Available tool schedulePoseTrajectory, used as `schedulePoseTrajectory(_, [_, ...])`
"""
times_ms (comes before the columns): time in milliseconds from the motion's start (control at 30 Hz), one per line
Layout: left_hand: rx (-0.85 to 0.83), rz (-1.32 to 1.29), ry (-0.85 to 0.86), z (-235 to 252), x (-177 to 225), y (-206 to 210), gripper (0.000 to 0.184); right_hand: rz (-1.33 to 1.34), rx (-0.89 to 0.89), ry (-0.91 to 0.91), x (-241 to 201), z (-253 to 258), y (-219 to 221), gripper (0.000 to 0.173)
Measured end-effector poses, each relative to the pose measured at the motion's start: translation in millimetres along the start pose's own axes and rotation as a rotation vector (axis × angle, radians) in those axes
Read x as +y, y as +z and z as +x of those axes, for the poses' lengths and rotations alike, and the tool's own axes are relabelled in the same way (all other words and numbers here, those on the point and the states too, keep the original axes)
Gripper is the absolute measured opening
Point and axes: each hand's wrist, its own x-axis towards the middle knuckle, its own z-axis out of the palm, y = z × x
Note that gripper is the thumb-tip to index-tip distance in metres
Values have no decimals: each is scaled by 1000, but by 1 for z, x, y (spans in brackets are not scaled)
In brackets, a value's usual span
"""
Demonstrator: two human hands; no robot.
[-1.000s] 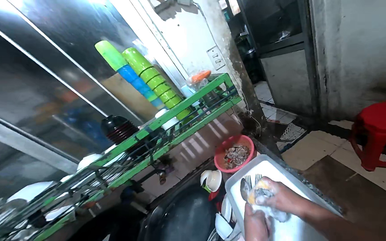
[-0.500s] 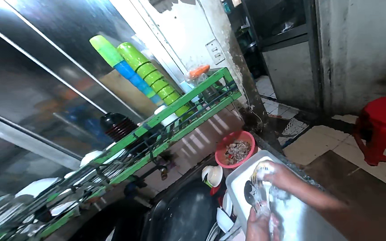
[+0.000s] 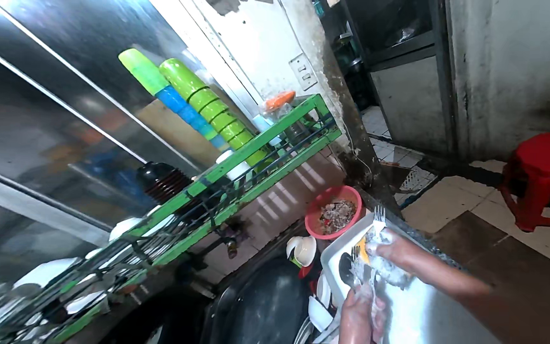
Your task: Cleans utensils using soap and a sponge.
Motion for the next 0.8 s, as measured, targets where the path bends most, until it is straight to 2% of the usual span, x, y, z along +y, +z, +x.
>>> schedulePoseTrajectory(67, [-23,-49,7,-1,5,4,17,25,-50,19,-1,-4,6,59])
schedulePoseTrajectory(167, [33,151,42,-7,12,0,13,93,-27,7,-2,0,7,57])
schedulePoseTrajectory(300, [77,358,47,-22,14,-16,16,81,272,-104,-11,19,-20,52])
schedulePoseTrajectory(367, [101,332,27,-22,8,-22,17,175,420,-155,-8,29,-27,51])
schedulePoseTrajectory(400, [104,282,17,-20,5,-23,18,252,440,-157,-5,30,-27,48])
schedulePoseTrajectory(433, [102,221,5,-18,4,-24,17,325,406,-145,-2,27,-24,47])
schedulePoseTrajectory(500, [83,113,3,-13,4,-20,16,376,212,-113,8,14,-4,55])
schedulePoseTrajectory(567, [59,77,2,-10,8,-14,13,295,42,-97,16,2,25,60])
schedulePoseTrajectory(633, [49,83,4,-8,9,-11,10,192,-10,-96,13,-4,44,52])
schedulePoseTrajectory(733, [53,56,24,-5,6,-20,27,67,19,-55,1,5,21,50])
schedulePoseTrajectory(800, [86,11,111,3,4,-29,35,-85,-65,12,-4,13,0,52])
